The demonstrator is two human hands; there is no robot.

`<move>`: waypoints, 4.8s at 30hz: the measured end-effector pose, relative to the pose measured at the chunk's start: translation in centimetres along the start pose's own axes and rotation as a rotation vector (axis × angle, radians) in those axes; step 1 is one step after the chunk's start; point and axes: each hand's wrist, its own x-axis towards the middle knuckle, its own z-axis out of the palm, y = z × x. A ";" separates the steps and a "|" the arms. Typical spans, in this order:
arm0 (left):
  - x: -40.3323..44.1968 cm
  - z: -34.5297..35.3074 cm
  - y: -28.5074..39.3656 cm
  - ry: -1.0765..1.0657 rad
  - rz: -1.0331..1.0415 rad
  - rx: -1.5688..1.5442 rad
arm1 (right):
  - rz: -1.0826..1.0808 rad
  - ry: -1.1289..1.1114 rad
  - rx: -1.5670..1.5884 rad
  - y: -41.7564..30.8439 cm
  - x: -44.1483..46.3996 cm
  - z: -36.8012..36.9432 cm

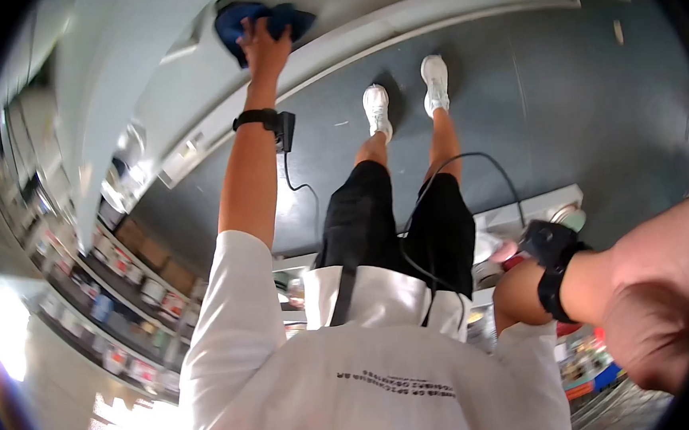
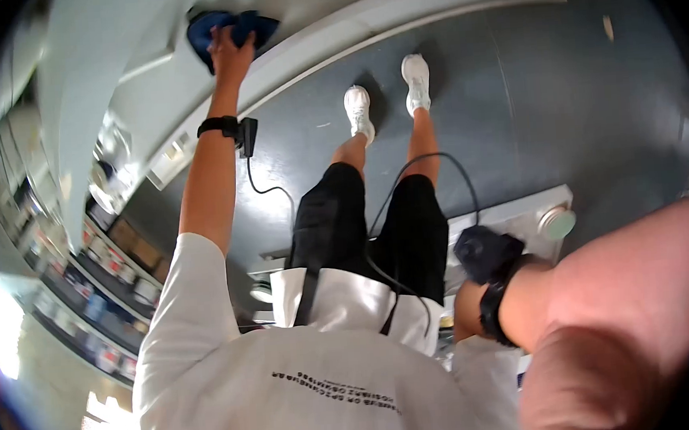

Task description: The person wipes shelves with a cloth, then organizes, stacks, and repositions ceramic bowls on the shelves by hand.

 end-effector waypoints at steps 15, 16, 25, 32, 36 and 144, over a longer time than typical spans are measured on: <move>-14.0 -14.2 -0.5 -0.142 -0.537 -1.223 | -0.141 -0.508 -0.098 18.7 1.3 29.2; -15.4 -13.6 -1.7 -0.055 -0.631 -1.375 | -0.126 -0.552 -0.115 20.0 -0.1 31.7; -24.0 -17.1 -14.3 0.342 -0.674 -1.960 | 0.486 -1.308 -0.651 32.6 -20.4 40.1; -22.5 -19.2 -21.0 0.367 -0.662 -1.823 | 0.648 -1.560 -0.724 46.1 -26.2 41.7; -21.8 -15.8 -24.0 0.570 -0.925 -0.580 | 0.354 -1.544 -1.007 52.8 -26.9 41.7; -26.0 -12.3 -36.6 0.725 -1.002 -1.185 | 0.249 -1.618 -1.011 63.6 -34.4 55.6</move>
